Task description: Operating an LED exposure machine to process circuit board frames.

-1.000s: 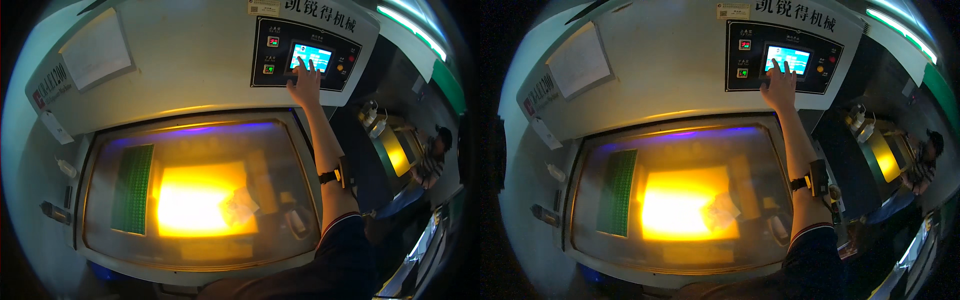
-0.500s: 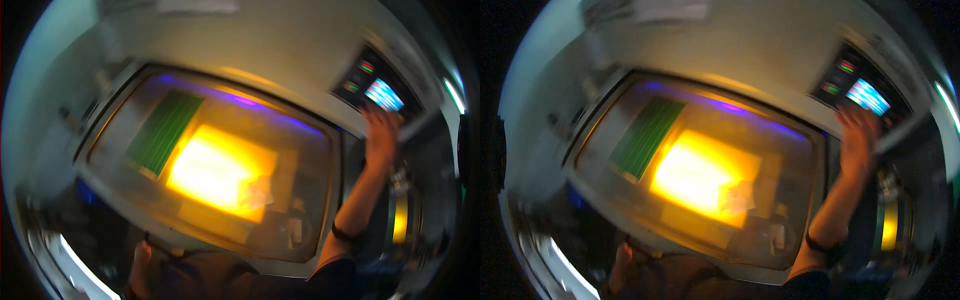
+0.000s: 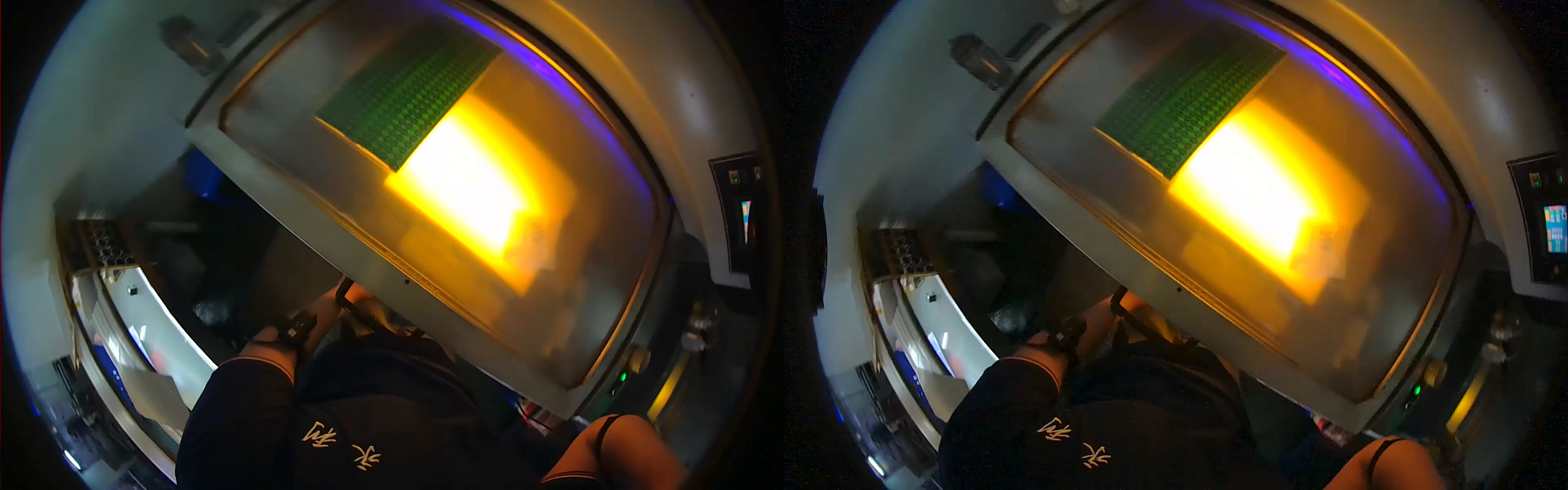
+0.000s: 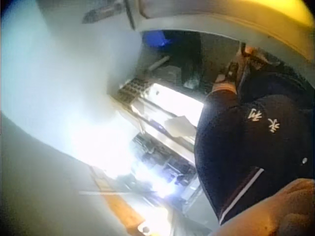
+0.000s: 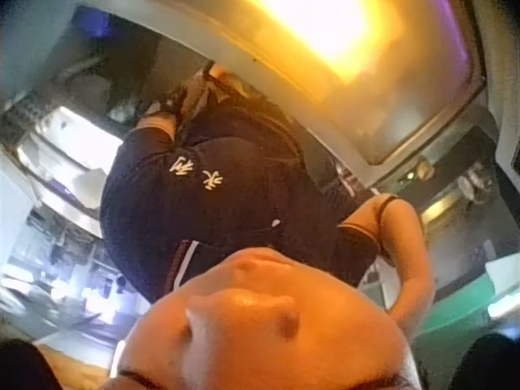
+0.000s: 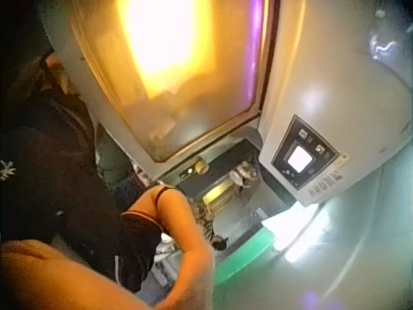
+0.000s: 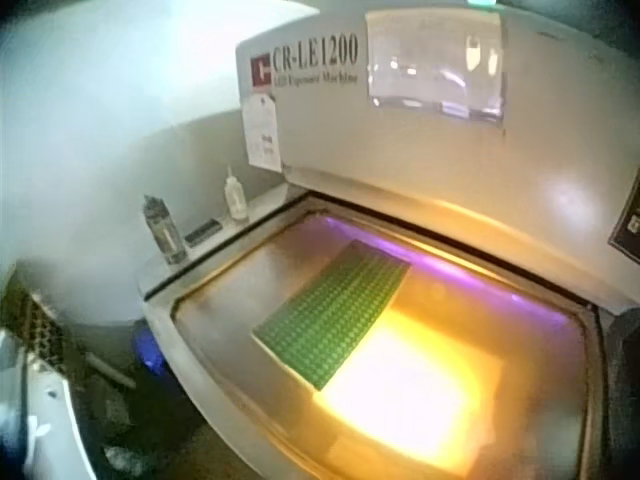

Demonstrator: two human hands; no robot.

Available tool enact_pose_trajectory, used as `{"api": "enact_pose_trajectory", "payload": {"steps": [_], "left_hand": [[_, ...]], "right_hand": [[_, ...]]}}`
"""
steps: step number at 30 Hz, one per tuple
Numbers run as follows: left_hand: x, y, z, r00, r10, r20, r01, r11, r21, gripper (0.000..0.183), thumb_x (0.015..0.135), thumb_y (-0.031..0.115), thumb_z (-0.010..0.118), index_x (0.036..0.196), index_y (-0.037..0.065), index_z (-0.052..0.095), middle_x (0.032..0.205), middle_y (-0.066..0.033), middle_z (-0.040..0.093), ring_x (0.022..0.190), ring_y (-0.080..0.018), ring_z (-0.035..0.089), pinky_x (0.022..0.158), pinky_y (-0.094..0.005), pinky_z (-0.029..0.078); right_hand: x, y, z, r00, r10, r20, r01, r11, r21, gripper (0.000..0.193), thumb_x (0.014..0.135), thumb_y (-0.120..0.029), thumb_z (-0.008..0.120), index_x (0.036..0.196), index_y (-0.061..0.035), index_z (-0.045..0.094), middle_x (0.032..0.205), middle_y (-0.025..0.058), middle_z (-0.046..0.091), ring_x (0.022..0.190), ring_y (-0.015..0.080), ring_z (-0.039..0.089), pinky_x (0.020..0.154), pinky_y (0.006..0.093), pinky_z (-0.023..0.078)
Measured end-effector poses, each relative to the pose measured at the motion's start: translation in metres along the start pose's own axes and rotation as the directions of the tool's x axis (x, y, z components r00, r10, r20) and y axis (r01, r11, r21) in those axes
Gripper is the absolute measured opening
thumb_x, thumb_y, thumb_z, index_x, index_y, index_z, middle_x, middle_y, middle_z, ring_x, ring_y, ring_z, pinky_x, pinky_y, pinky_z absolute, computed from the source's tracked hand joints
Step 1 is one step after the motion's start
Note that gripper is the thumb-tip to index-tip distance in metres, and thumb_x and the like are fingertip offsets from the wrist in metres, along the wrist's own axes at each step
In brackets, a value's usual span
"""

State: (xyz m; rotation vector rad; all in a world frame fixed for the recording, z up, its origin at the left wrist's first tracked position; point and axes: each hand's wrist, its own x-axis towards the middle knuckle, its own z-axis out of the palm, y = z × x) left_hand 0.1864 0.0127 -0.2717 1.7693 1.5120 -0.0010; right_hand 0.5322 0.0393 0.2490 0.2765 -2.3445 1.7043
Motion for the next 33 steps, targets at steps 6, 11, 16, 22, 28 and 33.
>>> {"api": "enact_pose_trajectory", "payload": {"steps": [6, 11, 16, 22, 28, 33], "left_hand": [[0.03, -0.028, 0.015, 0.999, 0.043, 0.011, -0.043, 0.998, 0.036, 0.019, 0.084, 0.023, 0.052, 0.096, 0.011, 0.062, 0.093, -0.0161, 0.066, 0.092, -0.0374, 0.064, 0.078, -0.0479, 0.049], [0.036, -0.03, 0.039, 0.996, 0.082, 0.026, -0.082, 0.997, 0.008, 0.019, 0.085, 0.023, 0.053, 0.096, 0.011, 0.062, 0.093, -0.0163, 0.066, 0.092, -0.0376, 0.064, 0.079, -0.048, 0.049], [0.03, -0.036, 0.051, 0.998, 0.069, -0.011, -0.068, 0.998, 0.013, 0.019, 0.085, 0.023, 0.053, 0.096, 0.011, 0.063, 0.094, -0.0165, 0.066, 0.092, -0.0379, 0.064, 0.08, -0.0481, 0.049], [0.035, -0.011, 0.06, 0.993, 0.102, -0.057, -0.1, 0.994, 0.035, 0.02, 0.085, 0.023, 0.053, 0.096, 0.011, 0.063, 0.095, -0.0168, 0.066, 0.093, -0.0382, 0.063, 0.081, -0.0482, 0.049], [0.021, -0.015, 0.073, 0.991, 0.115, -0.068, -0.109, 0.99, 0.085, 0.02, 0.085, 0.023, 0.053, 0.096, 0.011, 0.064, 0.095, -0.017, 0.066, 0.093, -0.0385, 0.063, 0.082, -0.0482, 0.049], [0.023, -0.006, 0.067, 0.989, 0.113, -0.094, -0.101, 0.987, 0.127, 0.02, 0.085, 0.023, 0.053, 0.097, 0.011, 0.064, 0.096, -0.0172, 0.065, 0.093, -0.0387, 0.063, 0.082, -0.0483, 0.049]], "right_hand": [[0.048, 0.031, 0.033, 0.97, 0.111, -0.215, -0.107, 0.994, 0.031, 0.069, 0.091, -0.043, 0.062, 0.143, -0.0066, 0.033, 0.146, 0.0162, 0.033, 0.128, 0.0332, 0.037, 0.101, 0.0507, 0.04], [0.079, 0.045, 0.061, 0.923, 0.215, -0.32, -0.204, 0.977, 0.066, 0.066, 0.091, -0.042, 0.062, 0.14, -0.0067, 0.036, 0.143, 0.0162, 0.036, 0.124, 0.0328, 0.04, 0.099, 0.0501, 0.041], [0.085, 0.056, 0.089, 0.898, 0.241, -0.368, -0.228, 0.97, 0.08, 0.062, 0.091, -0.041, 0.061, 0.137, -0.0068, 0.039, 0.14, 0.0162, 0.04, 0.121, 0.0325, 0.043, 0.098, 0.0494, 0.042], [0.088, 0.058, 0.131, 0.875, 0.237, -0.422, -0.228, 0.971, 0.073, 0.057, 0.092, -0.04, 0.06, 0.134, -0.0068, 0.042, 0.137, 0.0162, 0.043, 0.117, 0.032, 0.046, 0.096, 0.0486, 0.043], [0.088, 0.049, 0.171, 0.868, 0.216, -0.446, -0.224, 0.974, 0.035, 0.053, 0.092, -0.039, 0.06, 0.131, -0.0069, 0.045, 0.133, 0.0162, 0.047, 0.112, 0.0316, 0.05, 0.094, 0.0478, 0.045], [0.085, 0.035, 0.205, 0.872, 0.183, -0.453, -0.195, 0.98, 0.02, 0.049, 0.092, -0.038, 0.059, 0.129, -0.007, 0.047, 0.13, 0.0163, 0.05, 0.109, 0.0312, 0.052, 0.092, 0.0471, 0.046]]}}
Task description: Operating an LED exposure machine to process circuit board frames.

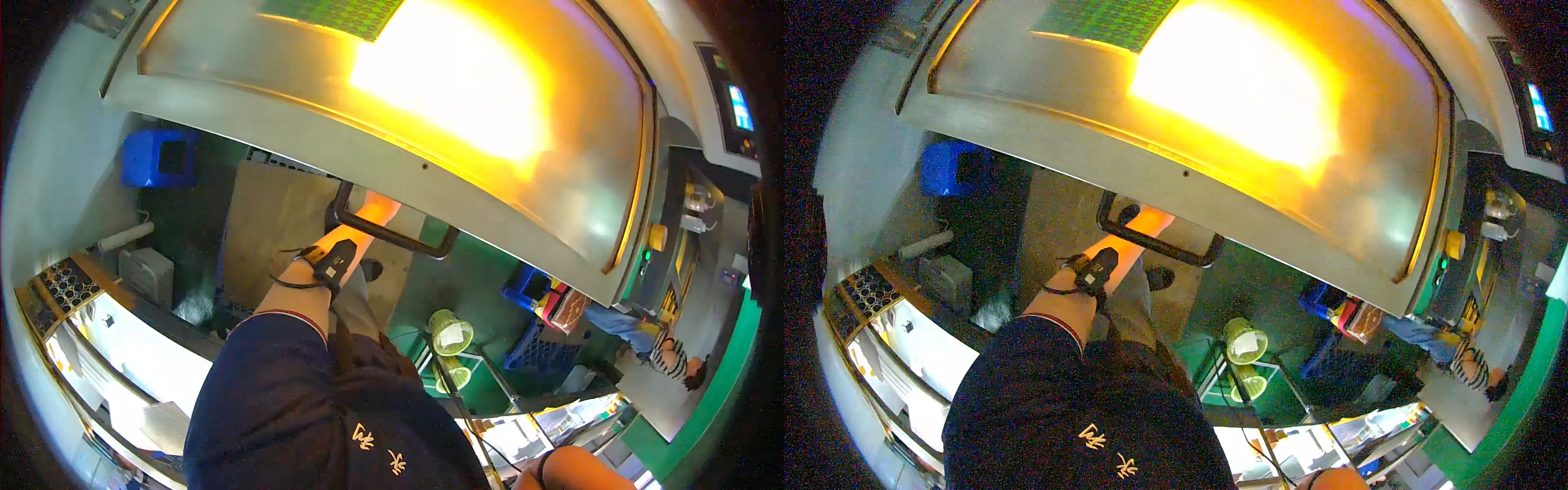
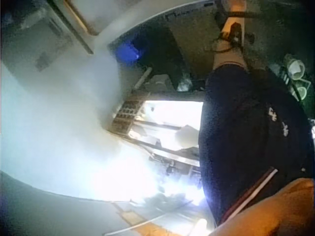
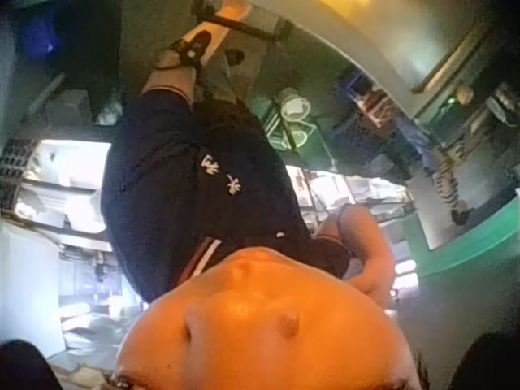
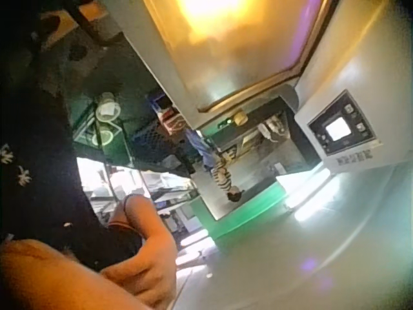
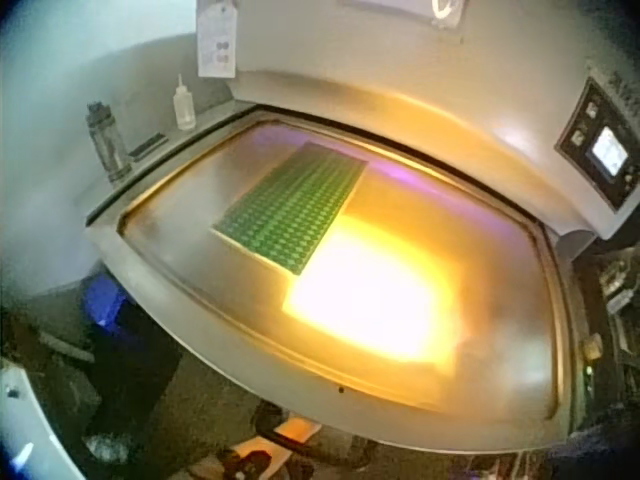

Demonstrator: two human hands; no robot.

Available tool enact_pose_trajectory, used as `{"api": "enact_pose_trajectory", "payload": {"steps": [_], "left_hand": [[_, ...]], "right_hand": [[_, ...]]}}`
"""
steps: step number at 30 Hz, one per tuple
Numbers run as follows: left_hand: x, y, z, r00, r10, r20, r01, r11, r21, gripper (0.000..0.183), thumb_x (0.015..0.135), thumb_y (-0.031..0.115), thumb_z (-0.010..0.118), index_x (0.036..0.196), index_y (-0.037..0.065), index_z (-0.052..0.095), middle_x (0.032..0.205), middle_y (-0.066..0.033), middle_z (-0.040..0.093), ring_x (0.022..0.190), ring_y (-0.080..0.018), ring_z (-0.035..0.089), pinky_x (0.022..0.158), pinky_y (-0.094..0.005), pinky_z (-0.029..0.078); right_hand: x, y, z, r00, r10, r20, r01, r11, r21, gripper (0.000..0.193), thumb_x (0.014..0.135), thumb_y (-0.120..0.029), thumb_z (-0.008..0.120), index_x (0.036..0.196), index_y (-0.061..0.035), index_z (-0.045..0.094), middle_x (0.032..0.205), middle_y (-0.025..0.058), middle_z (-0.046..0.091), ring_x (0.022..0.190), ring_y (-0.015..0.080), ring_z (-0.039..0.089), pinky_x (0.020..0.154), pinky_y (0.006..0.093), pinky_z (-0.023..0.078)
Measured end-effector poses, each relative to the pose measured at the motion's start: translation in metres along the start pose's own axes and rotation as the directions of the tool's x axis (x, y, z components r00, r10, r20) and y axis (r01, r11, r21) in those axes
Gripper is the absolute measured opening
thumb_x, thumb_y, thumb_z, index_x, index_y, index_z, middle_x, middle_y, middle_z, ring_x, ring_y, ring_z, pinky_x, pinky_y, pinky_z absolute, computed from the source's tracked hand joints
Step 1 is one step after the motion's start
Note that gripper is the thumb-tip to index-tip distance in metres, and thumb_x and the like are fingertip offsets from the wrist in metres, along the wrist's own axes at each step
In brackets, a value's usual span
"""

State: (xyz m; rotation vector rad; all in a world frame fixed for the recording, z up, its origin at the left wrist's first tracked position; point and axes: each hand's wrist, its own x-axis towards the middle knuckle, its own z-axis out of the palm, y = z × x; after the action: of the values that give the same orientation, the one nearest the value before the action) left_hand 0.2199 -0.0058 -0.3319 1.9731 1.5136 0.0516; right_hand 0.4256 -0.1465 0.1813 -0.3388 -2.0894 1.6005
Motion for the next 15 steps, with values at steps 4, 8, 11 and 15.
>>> {"api": "enact_pose_trajectory", "payload": {"steps": [4, 8, 11, 15], "left_hand": [[0.006, 0.014, -0.005, 1.0, 0.019, -0.003, -0.019, 1.0, 0.017, 0.021, 0.085, 0.024, 0.053, 0.097, 0.011, 0.064, 0.096, -0.0174, 0.065, 0.093, -0.0389, 0.063, 0.083, -0.0483, 0.049], [-0.039, -0.024, -0.006, 0.998, 0.063, 0.014, -0.064, 0.995, 0.077, 0.021, 0.085, 0.024, 0.053, 0.097, 0.011, 0.065, 0.097, -0.0175, 0.065, 0.093, -0.0391, 0.063, 0.084, -0.0484, 0.048], [-0.08, -0.048, -0.005, 0.98, 0.197, 0.036, -0.2, 0.97, 0.135, 0.027, 0.077, 0.013, 0.059, 0.102, 0.004, 0.066, 0.103, -0.0214, 0.068, 0.098, -0.0383, 0.065, 0.087, -0.047, 0.051], [-0.128, -0.047, -0.064, 0.882, 0.111, 0.459, -0.229, 0.951, 0.209, 0.027, 0.071, 0.013, 0.065, 0.097, 0.007, 0.069, 0.092, -0.021, 0.069, 0.088, -0.0382, 0.068, 0.077, -0.0472, 0.055]], "right_hand": [[-0.016, -0.02, 0.019, 1.0, -0.017, 0.014, 0.018, 0.999, -0.027, 0.047, 0.093, -0.038, 0.059, 0.127, -0.007, 0.049, 0.128, 0.0163, 0.053, 0.106, 0.0309, 0.054, 0.091, 0.0466, 0.047], [-0.028, -0.032, 0.032, 0.993, -0.08, 0.081, 0.085, 0.995, -0.052, 0.044, 0.093, -0.037, 0.058, 0.125, -0.007, 0.052, 0.125, 0.0163, 0.055, 0.103, 0.0307, 0.057, 0.09, 0.046, 0.047], [-0.03, -0.047, 0.04, 0.986, -0.089, 0.14, 0.101, 0.992, -0.082, 0.042, 0.093, -0.036, 0.058, 0.123, -0.0071, 0.053, 0.123, 0.0163, 0.057, 0.101, 0.0304, 0.058, 0.089, 0.0456, 0.048], [-0.034, -0.059, 0.049, 0.961, -0.107, 0.253, 0.132, 0.988, -0.083, 0.04, 0.093, -0.036, 0.057, 0.121, -0.0071, 0.055, 0.121, 0.0163, 0.059, 0.098, 0.0301, 0.061, 0.088, 0.0451, 0.049]]}}
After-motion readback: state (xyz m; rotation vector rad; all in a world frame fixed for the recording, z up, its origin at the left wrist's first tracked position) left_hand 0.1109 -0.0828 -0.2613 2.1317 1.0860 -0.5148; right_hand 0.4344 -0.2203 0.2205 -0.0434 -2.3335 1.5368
